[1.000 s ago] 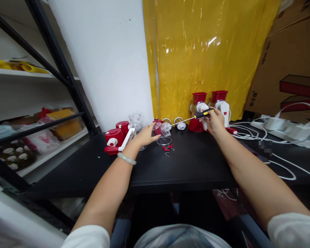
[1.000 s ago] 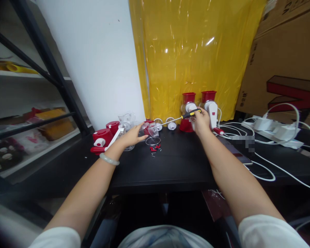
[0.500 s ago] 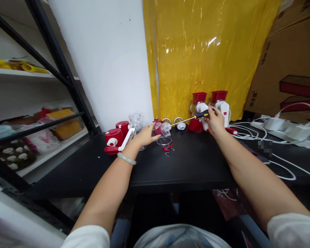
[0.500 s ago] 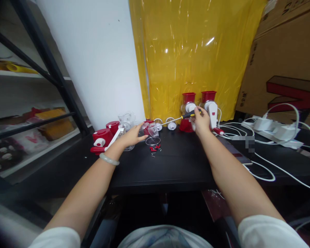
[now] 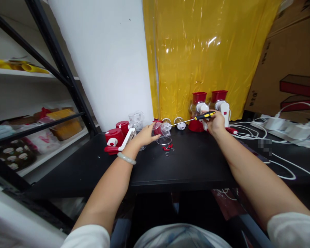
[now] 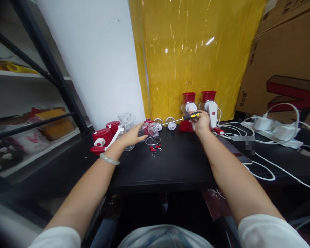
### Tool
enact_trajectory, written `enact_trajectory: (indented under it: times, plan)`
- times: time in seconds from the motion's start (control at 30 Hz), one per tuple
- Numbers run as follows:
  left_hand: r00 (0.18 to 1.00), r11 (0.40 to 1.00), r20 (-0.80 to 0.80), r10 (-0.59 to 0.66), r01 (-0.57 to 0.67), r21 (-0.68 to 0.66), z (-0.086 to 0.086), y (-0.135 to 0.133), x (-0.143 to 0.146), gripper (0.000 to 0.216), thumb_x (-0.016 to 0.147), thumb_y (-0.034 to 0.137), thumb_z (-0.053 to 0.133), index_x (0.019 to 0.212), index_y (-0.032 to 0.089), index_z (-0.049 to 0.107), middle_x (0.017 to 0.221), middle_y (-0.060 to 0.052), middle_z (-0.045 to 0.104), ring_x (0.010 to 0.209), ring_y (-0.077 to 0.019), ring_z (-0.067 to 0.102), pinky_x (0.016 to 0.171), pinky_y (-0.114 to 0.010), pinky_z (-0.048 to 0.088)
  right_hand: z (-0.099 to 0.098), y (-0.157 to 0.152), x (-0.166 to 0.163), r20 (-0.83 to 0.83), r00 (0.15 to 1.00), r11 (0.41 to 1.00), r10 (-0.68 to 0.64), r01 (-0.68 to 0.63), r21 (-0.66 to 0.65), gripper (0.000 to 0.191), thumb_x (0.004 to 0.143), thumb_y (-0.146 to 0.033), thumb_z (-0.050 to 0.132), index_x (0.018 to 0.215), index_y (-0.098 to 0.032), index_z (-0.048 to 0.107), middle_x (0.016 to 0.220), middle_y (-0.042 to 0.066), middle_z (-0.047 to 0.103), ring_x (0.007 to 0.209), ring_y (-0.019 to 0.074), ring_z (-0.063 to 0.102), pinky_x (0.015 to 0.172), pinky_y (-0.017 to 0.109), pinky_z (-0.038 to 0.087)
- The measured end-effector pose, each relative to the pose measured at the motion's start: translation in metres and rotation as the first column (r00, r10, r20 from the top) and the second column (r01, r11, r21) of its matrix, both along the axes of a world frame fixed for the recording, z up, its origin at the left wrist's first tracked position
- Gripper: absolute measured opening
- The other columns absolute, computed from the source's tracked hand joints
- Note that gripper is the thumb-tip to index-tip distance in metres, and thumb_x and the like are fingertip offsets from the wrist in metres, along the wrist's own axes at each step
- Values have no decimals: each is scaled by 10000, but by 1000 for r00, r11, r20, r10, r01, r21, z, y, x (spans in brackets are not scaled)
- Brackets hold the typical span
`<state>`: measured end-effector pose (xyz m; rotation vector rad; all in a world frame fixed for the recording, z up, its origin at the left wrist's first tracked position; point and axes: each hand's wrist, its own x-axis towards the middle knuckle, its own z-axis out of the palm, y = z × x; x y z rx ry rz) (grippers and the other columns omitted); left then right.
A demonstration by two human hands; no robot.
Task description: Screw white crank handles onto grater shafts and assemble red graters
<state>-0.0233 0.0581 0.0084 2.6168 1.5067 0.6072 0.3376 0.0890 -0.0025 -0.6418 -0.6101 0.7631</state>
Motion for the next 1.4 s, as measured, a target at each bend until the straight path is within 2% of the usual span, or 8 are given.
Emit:
enact_trajectory:
  times: [0.27,0.43,0.57,0.7,0.9,1.0,1.27,1.4]
  plan:
    - [1000,1000,3,-9,9,9,-1,2,0,879,929,533,623,1638,126,299,1466,-239,590,1366,-389,581,1163,-507,433,-4,3,-2,3,998,997,70,-70,29,285,790,-484,642,855,-255,485,769,9,664,712,183,664,526,262,513]
    - [1000,1000,22,-13,13,14,-1,2,-1,853,924,513,643,1629,156,323,1457,-233,606,1345,-403,595,1154,-538,441,1,4,-4,53,997,999,-50,51,-15,451,837,-662,686,868,-268,466,736,-51,558,591,125,580,484,235,490]
    - [1000,1000,11,3,-3,0,0,-1,1,872,932,520,635,1636,123,307,1470,-249,585,1364,-402,582,1171,-520,428,-3,10,-2,148,981,992,-122,123,1,493,824,-707,701,873,-262,497,689,-73,507,467,79,467,391,189,392]
    - [1000,1000,0,7,-7,-3,1,-1,1,883,935,533,623,1641,117,296,1467,-247,584,1365,-391,583,1173,-500,426,-9,16,0,168,971,986,-167,167,15,434,848,-635,711,885,-257,501,667,-89,477,430,59,408,352,157,339]
    - [1000,1000,-2,2,-2,-1,1,-1,1,881,933,529,624,1642,124,293,1476,-246,582,1363,-391,583,1165,-504,432,-10,15,-2,145,964,974,-225,227,-2,302,841,-423,735,959,-256,512,888,-47,596,648,89,601,487,179,507]
    - [1000,1000,-1,3,-3,-6,1,-1,1,878,932,532,626,1638,122,303,1475,-251,582,1357,-393,589,1161,-504,437,-8,14,-3,108,968,973,-225,229,-29,286,825,-347,725,997,-264,513,942,-40,602,688,99,618,502,191,516]
    - [1000,1000,9,1,-1,13,-2,2,0,871,929,524,636,1637,132,313,1471,-234,588,1377,-382,579,1175,-494,429,8,-7,-10,-202,979,993,-18,-7,-119,134,901,-171,427,969,-229,527,760,7,663,651,146,654,545,233,549]
    - [1000,1000,4,-3,3,13,-2,2,0,869,929,522,639,1639,139,313,1464,-235,592,1365,-388,586,1178,-507,427,13,-14,-16,-232,972,993,36,-61,-101,160,982,-234,396,910,-206,536,776,54,717,652,160,686,577,258,576]
